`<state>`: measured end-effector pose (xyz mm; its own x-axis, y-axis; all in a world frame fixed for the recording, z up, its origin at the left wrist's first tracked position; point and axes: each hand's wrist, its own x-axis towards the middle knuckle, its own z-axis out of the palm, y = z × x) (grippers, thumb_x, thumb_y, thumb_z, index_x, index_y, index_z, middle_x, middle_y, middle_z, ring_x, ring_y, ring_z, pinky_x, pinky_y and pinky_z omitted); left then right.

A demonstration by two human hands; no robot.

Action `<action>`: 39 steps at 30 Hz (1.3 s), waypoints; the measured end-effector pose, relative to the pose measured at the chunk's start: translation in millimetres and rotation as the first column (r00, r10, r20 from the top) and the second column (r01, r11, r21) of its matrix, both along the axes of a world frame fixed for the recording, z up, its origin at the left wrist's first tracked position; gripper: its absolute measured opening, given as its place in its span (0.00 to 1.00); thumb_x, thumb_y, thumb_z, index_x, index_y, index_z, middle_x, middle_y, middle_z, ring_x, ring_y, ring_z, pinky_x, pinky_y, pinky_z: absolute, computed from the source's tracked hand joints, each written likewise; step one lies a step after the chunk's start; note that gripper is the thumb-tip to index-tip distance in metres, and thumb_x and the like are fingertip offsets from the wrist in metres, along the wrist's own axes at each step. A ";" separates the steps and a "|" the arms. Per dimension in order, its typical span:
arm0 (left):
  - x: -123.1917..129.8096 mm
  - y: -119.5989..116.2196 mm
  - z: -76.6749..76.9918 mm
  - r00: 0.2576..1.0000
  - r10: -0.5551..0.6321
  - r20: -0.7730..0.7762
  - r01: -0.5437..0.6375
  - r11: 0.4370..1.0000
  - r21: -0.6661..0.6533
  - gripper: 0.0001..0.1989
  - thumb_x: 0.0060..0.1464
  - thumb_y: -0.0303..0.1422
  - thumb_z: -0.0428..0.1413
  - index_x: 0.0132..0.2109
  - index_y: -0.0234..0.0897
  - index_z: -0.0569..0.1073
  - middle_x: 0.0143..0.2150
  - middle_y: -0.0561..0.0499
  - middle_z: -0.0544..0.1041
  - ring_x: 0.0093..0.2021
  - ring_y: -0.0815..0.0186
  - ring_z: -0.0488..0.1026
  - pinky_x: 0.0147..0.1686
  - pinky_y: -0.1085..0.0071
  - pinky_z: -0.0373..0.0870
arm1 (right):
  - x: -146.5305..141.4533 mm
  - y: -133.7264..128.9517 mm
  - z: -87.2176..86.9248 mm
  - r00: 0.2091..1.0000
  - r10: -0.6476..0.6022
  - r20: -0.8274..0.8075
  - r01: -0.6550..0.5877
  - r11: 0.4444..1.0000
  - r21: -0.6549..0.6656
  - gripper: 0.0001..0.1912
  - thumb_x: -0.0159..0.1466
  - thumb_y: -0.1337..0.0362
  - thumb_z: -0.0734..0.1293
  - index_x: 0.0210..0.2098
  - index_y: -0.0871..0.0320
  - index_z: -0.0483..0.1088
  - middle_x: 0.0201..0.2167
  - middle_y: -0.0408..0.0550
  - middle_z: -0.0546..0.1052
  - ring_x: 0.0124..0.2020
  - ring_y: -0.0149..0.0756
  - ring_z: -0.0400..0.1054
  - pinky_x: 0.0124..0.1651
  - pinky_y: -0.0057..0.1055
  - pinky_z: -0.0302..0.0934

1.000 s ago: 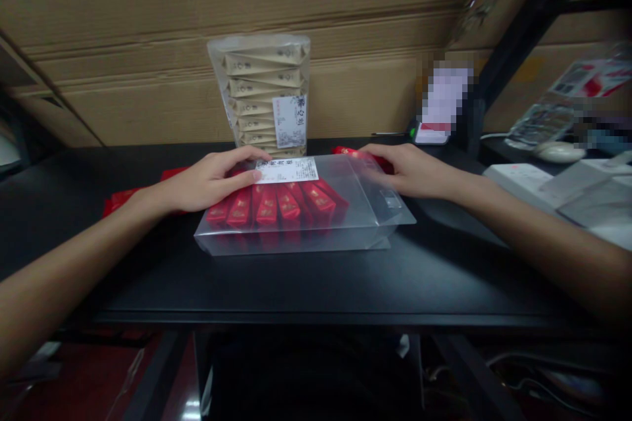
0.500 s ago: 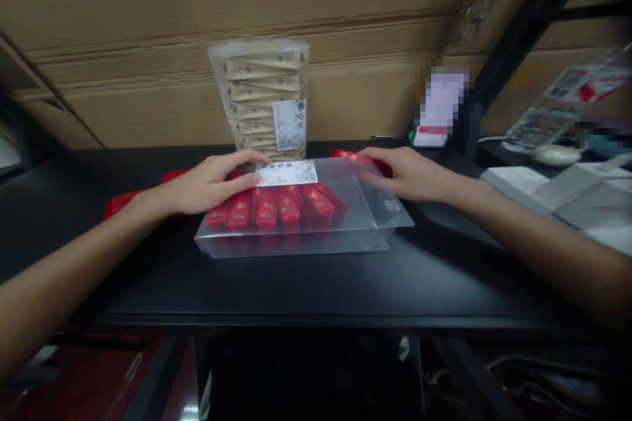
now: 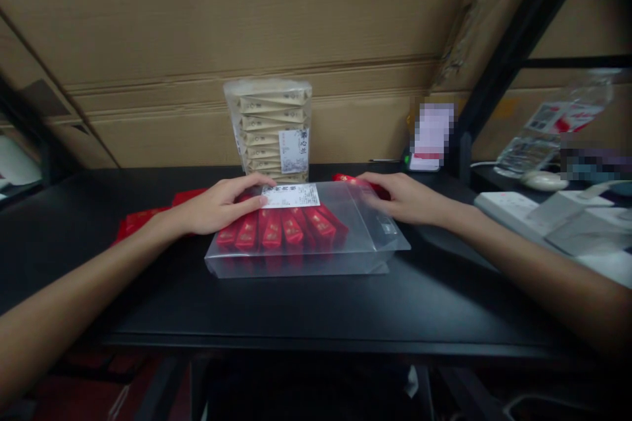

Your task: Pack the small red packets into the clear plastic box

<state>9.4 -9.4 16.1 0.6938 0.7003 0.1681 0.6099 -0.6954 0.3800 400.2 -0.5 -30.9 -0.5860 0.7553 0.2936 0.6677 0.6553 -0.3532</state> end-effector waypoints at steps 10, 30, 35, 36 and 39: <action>-3.9 0.2 -0.5 1.000 -0.022 0.020 0.023 1.000 -0.008 0.21 0.72 0.44 0.49 0.65 0.43 0.67 0.65 0.45 0.73 0.62 0.54 0.72 0.61 0.58 0.68 | -4.4 -1.7 1.7 0.999 0.002 -0.035 -0.004 0.999 -0.048 0.22 0.74 0.47 0.58 0.57 0.52 0.72 0.48 0.51 0.81 0.44 0.45 0.76 0.44 0.40 0.68; -7.5 1.4 -3.4 0.999 -0.021 0.035 0.021 1.000 -0.002 0.21 0.72 0.44 0.50 0.65 0.44 0.68 0.63 0.46 0.75 0.59 0.55 0.73 0.59 0.57 0.69 | -6.6 -0.2 -0.6 1.000 0.001 -0.017 -0.001 1.000 -0.025 0.18 0.74 0.53 0.61 0.56 0.54 0.72 0.45 0.49 0.80 0.41 0.42 0.75 0.43 0.38 0.65; -7.6 3.6 -5.3 0.999 -0.025 0.038 0.025 1.000 0.000 0.21 0.72 0.44 0.49 0.66 0.44 0.68 0.64 0.46 0.74 0.61 0.54 0.72 0.60 0.55 0.69 | -4.8 1.5 -2.8 1.000 0.000 -0.009 0.000 1.000 -0.021 0.17 0.74 0.54 0.61 0.56 0.54 0.71 0.44 0.49 0.80 0.40 0.42 0.75 0.42 0.37 0.65; -7.5 3.8 -5.5 0.999 -0.025 0.038 0.025 1.000 -0.002 0.21 0.72 0.44 0.49 0.66 0.44 0.68 0.64 0.46 0.74 0.61 0.54 0.72 0.60 0.55 0.69 | -4.6 1.6 -2.9 1.000 -0.001 -0.010 0.000 1.000 -0.021 0.18 0.74 0.53 0.61 0.57 0.54 0.71 0.45 0.49 0.81 0.40 0.42 0.75 0.43 0.37 0.66; -7.3 3.6 -5.4 0.999 -0.023 0.038 0.024 1.000 -0.004 0.21 0.72 0.44 0.50 0.66 0.44 0.68 0.63 0.46 0.74 0.60 0.55 0.73 0.60 0.56 0.69 | -4.3 1.5 -2.5 1.000 0.000 -0.011 0.000 1.000 -0.023 0.19 0.73 0.52 0.62 0.57 0.54 0.71 0.47 0.50 0.81 0.42 0.43 0.76 0.44 0.38 0.66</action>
<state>2.1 -5.8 10.7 0.7032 0.6846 0.1919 0.5785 -0.7078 0.4054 395.9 1.0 -33.5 -0.5829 0.7618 0.2827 0.6633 0.6471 -0.3759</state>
